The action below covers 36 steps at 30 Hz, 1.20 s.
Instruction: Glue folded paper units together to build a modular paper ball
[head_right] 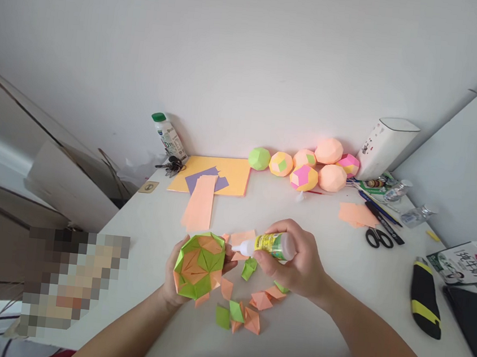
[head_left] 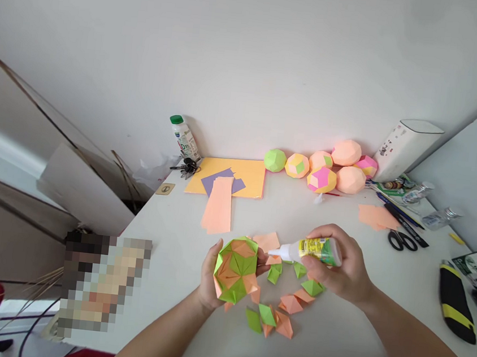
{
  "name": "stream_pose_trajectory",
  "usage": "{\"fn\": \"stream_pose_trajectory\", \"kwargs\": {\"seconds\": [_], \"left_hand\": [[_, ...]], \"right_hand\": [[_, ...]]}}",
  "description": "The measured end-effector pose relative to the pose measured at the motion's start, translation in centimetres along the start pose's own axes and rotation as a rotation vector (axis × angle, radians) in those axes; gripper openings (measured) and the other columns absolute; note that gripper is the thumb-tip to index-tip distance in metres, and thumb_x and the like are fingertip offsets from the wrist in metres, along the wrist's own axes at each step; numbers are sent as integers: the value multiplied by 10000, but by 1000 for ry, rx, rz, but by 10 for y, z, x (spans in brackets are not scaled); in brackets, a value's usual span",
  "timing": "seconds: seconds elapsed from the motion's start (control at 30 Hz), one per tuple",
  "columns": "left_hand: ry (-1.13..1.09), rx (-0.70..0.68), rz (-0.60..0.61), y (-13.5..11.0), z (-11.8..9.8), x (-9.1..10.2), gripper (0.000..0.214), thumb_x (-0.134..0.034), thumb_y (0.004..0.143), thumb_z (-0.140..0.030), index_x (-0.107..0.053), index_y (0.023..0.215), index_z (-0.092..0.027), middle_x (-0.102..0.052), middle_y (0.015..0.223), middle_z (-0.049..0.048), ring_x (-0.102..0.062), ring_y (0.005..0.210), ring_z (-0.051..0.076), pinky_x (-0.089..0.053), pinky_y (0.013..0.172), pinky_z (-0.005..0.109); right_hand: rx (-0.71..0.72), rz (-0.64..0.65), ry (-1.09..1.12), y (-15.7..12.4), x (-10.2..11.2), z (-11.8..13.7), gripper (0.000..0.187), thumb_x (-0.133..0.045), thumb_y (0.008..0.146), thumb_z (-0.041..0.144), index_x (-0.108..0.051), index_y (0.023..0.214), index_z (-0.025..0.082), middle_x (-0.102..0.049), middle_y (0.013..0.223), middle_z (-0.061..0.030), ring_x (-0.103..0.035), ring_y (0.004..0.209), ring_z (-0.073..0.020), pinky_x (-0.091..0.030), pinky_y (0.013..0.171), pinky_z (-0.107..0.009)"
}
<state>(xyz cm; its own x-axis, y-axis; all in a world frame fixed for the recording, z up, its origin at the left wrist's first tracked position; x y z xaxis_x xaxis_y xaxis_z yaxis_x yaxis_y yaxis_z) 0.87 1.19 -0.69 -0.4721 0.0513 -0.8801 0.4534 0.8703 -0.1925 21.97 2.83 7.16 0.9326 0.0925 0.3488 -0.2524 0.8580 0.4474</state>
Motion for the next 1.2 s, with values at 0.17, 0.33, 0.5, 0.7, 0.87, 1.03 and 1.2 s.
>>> {"fn": "stream_pose_trajectory", "kwargs": {"seconds": [0.17,0.33,0.5,0.7,0.87,1.03,1.2], "left_hand": [[42,-14,-9,0,2,0,588,-321,862,-524,-670,989,-69,-674,980,163,-602,997,295,-384,1006,474],[63,-26,-19,0,1,-1,568,-336,856,-526,-665,986,-82,-671,978,155,-600,1000,289,-396,1001,469],[64,-19,-3,0,1,-1,560,-356,845,-538,-662,985,-90,-667,985,150,-591,1013,285,-395,1008,461],[48,-14,-15,0,1,2,542,-398,831,-530,-648,1013,-85,-666,996,154,-584,1041,292,-405,997,458],[59,-21,7,0,1,0,550,-391,834,-534,-656,1006,-83,-666,983,149,-584,1028,293,-414,989,447],[73,-11,4,1,1,0,546,-395,834,-529,-659,974,-72,-662,991,161,-577,1057,309,-412,993,450],[102,-2,3,0,2,1,576,-377,838,-529,-653,989,-47,-660,1003,177,-585,1053,318,-405,999,468]], "right_hand": [[38,19,-86,-1,-3,2,153,-631,738,219,-496,810,217,-511,574,53,-445,452,-97,-357,413,-211],[62,33,-98,-1,-6,0,157,-631,737,222,-489,804,217,-520,576,52,-456,454,-96,-367,419,-210],[66,47,-93,-1,-8,0,149,-631,746,227,-501,818,215,-549,586,43,-482,453,-100,-380,418,-216],[59,40,-118,0,-8,1,134,-616,748,232,-491,795,221,-546,580,38,-477,456,-109,-385,416,-228],[93,34,-110,1,-8,2,136,-618,742,204,-495,800,216,-540,580,43,-478,462,-99,-385,424,-215],[117,39,-110,0,-9,3,133,-617,745,209,-500,808,218,-551,593,40,-489,471,-103,-400,435,-220],[137,67,-120,-1,-11,3,137,-615,752,233,-493,813,221,-567,604,30,-502,493,-116,-420,453,-235]]}}
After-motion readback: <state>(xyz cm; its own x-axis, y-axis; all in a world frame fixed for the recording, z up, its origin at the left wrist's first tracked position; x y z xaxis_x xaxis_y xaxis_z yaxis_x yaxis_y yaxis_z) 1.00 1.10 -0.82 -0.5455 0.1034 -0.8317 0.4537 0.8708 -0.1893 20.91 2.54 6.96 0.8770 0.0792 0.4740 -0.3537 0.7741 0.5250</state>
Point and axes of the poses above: each hand's wrist, its own y-axis towards the middle knuckle, its own x-axis out of the back of the hand, z = x × y, the point moved 2 cm from there along y, towards the middle knuckle
